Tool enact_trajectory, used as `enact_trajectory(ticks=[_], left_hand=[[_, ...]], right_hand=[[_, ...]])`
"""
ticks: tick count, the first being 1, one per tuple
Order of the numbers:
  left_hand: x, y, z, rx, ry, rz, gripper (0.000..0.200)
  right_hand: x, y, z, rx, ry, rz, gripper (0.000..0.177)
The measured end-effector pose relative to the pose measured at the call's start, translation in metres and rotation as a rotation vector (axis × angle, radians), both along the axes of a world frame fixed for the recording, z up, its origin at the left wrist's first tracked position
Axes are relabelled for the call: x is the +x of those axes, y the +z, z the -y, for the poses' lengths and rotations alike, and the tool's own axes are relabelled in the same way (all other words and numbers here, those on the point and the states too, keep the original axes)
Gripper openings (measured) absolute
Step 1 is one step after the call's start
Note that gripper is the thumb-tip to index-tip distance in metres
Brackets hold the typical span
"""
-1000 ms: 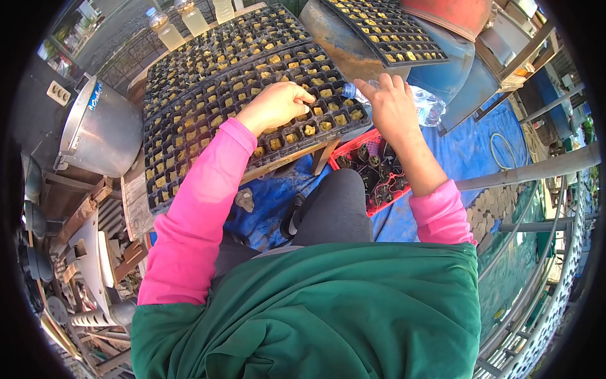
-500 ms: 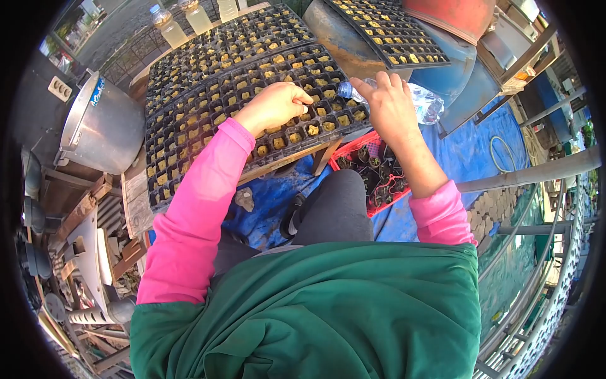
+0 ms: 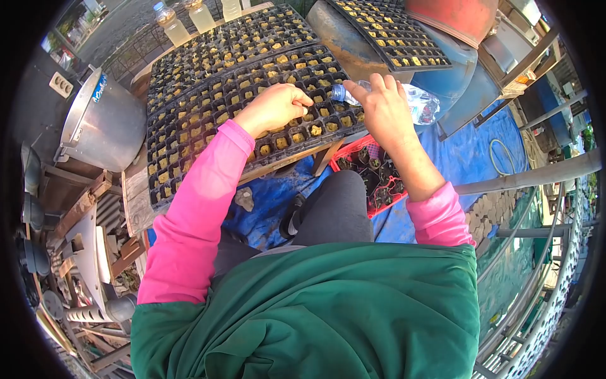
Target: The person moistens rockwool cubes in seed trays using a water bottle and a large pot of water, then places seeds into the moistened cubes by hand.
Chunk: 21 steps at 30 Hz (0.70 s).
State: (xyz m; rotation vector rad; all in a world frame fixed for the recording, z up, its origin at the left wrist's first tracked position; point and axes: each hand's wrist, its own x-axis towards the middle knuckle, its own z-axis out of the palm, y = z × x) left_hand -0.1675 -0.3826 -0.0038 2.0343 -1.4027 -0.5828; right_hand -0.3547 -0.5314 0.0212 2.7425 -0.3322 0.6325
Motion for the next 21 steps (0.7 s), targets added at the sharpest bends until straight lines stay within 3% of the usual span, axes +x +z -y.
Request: enact_trajectory(ticks=[21], left_hand=[[0.005, 0.001, -0.010, -0.002, -0.013, 0.053, 0.027]], right_hand=[[0.007, 0.004, -0.015, -0.018, 0.038, 0.007, 0.050]])
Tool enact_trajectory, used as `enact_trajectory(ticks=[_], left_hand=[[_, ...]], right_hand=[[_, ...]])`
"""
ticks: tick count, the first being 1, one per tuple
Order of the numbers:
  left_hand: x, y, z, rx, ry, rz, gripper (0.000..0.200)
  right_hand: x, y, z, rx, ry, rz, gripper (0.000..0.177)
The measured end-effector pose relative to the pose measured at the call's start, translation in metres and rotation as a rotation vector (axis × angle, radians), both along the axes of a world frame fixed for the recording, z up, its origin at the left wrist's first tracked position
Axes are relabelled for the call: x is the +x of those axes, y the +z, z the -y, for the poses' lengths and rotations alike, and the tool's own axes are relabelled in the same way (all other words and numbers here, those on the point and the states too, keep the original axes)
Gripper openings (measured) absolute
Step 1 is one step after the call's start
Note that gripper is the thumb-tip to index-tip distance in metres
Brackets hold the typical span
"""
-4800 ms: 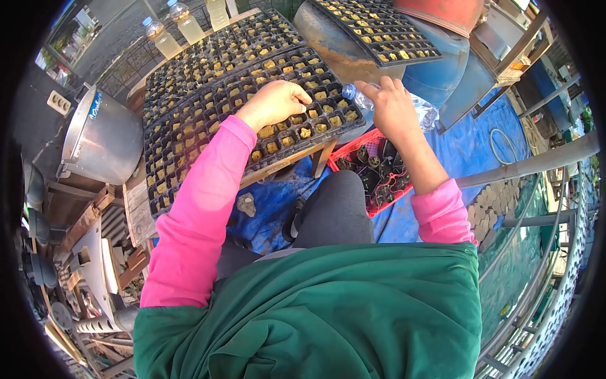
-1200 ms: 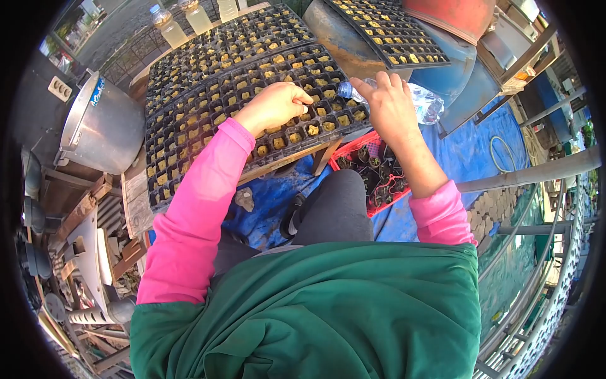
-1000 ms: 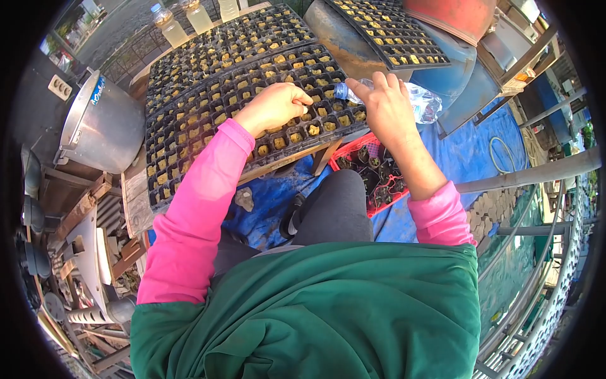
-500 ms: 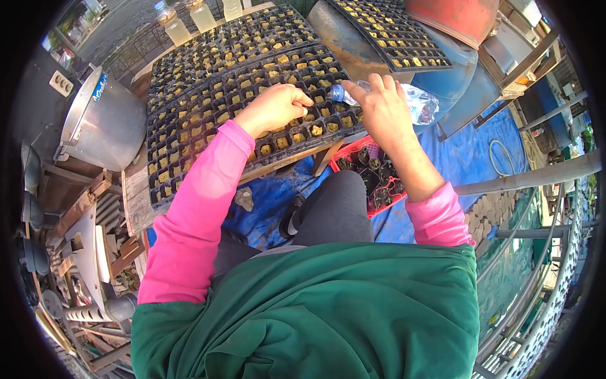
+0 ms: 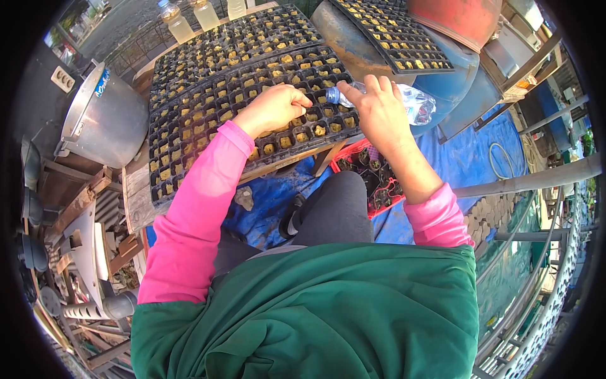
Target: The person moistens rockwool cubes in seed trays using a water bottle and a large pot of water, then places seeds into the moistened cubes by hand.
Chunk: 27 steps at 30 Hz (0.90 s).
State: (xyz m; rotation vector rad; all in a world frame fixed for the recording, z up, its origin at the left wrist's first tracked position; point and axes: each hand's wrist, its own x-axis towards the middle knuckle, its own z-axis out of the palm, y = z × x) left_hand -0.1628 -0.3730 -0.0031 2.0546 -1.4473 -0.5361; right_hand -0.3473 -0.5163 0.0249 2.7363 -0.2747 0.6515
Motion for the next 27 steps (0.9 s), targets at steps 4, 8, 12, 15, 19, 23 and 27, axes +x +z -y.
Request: enact_trajectory(ticks=[4, 8, 12, 15, 19, 23, 27], left_hand=[[0.003, -0.003, -0.002, -0.007, 0.004, -0.005, 0.027], [0.005, -0.006, -0.003, -0.018, 0.004, -0.005, 0.026], [0.006, -0.008, -0.004, -0.038, -0.002, 0.011, 0.025], [0.005, -0.006, -0.006, -0.026, 0.015, -0.010, 0.025], [0.006, -0.006, -0.008, -0.031, 0.003, 0.004, 0.024], [0.007, -0.006, -0.010, -0.030, 0.013, 0.016, 0.024], [0.011, -0.008, -0.012, -0.034, 0.013, 0.022, 0.023]], right_hand=[[0.002, -0.001, -0.003, 0.006, 0.014, 0.000, 0.048], [0.003, 0.000, -0.006, 0.003, 0.025, -0.002, 0.048], [0.005, 0.001, -0.008, 0.017, 0.027, -0.019, 0.048], [0.007, 0.000, -0.010, 0.022, 0.036, -0.022, 0.049], [0.009, 0.002, -0.013, 0.027, 0.044, -0.034, 0.048], [0.012, 0.003, -0.015, 0.039, 0.046, -0.043, 0.048], [0.014, 0.002, -0.017, 0.037, 0.065, -0.030, 0.047]])
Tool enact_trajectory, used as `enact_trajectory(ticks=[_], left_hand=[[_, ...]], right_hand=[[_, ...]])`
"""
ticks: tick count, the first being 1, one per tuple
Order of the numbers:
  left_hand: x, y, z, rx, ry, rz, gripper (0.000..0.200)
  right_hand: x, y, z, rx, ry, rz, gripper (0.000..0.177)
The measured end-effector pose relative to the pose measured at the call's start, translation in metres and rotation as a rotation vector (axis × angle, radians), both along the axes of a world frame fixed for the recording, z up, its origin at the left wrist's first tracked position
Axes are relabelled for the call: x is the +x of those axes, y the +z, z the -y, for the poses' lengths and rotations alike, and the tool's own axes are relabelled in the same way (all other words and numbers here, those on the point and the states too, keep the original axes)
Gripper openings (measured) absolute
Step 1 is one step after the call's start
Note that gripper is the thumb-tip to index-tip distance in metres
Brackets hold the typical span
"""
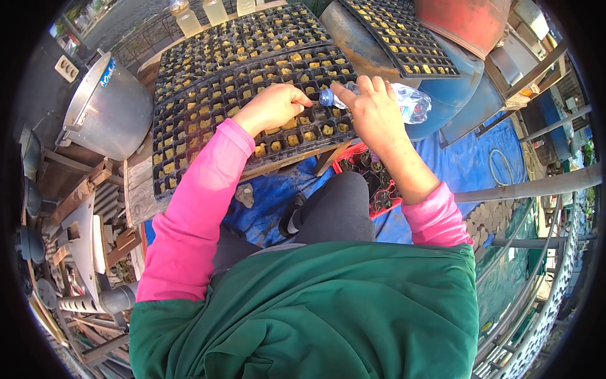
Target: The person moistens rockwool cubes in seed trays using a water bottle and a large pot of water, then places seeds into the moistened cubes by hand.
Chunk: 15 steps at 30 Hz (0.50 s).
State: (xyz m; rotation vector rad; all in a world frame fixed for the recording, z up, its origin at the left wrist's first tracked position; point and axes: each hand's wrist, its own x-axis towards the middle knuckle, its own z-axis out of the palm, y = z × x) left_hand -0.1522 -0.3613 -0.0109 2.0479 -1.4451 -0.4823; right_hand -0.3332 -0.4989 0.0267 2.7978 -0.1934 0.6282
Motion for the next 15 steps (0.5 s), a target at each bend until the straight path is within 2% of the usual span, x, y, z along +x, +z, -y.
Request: enact_trajectory(ticks=[15], left_hand=[[0.007, -0.001, -0.009, 0.003, 0.006, -0.013, 0.024]], right_hand=[[0.006, 0.002, -0.012, 0.003, 0.014, -0.033, 0.044]])
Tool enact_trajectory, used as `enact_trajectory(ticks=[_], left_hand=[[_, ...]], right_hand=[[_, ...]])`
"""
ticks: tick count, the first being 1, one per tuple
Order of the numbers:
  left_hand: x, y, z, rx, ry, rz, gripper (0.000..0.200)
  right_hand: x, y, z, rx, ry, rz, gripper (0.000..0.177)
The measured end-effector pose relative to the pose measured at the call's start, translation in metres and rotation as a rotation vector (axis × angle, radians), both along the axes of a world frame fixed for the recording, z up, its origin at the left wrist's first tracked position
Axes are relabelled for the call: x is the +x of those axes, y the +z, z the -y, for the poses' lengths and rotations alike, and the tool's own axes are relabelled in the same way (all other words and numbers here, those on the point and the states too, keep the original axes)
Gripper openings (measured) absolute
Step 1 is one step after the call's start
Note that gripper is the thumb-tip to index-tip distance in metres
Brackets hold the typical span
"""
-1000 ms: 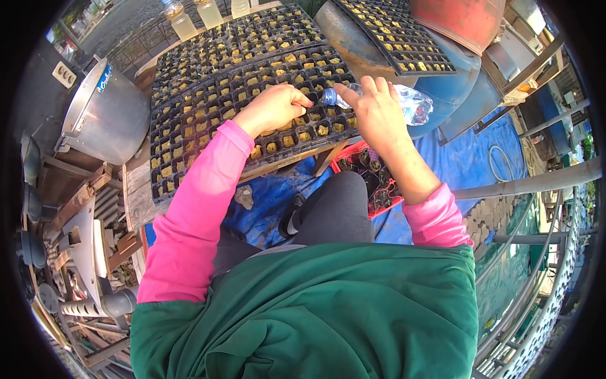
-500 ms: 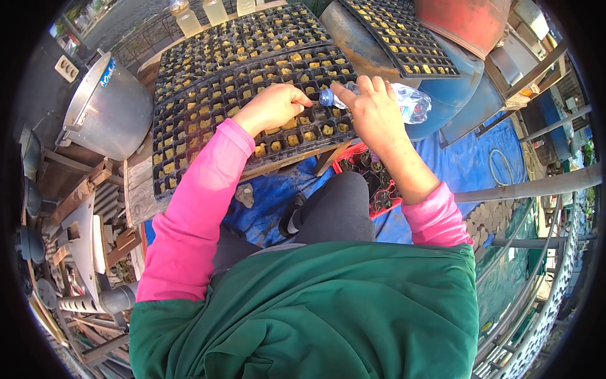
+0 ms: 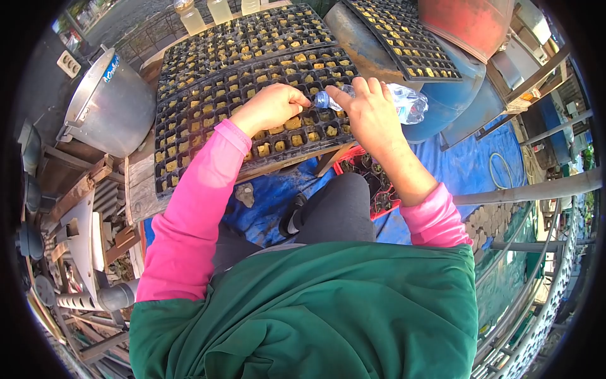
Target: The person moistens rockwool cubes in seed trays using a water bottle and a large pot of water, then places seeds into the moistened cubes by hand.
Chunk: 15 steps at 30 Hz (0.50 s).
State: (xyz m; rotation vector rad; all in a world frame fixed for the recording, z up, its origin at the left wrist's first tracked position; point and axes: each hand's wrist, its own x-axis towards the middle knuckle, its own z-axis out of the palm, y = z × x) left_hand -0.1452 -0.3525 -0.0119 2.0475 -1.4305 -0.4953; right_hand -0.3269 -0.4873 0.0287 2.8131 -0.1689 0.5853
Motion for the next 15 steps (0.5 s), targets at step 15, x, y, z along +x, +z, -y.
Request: enact_trajectory(ticks=[15], left_hand=[[0.003, 0.003, -0.015, 0.022, 0.040, -0.012, 0.025]], right_hand=[[0.007, 0.005, -0.011, 0.015, 0.024, -0.015, 0.044]])
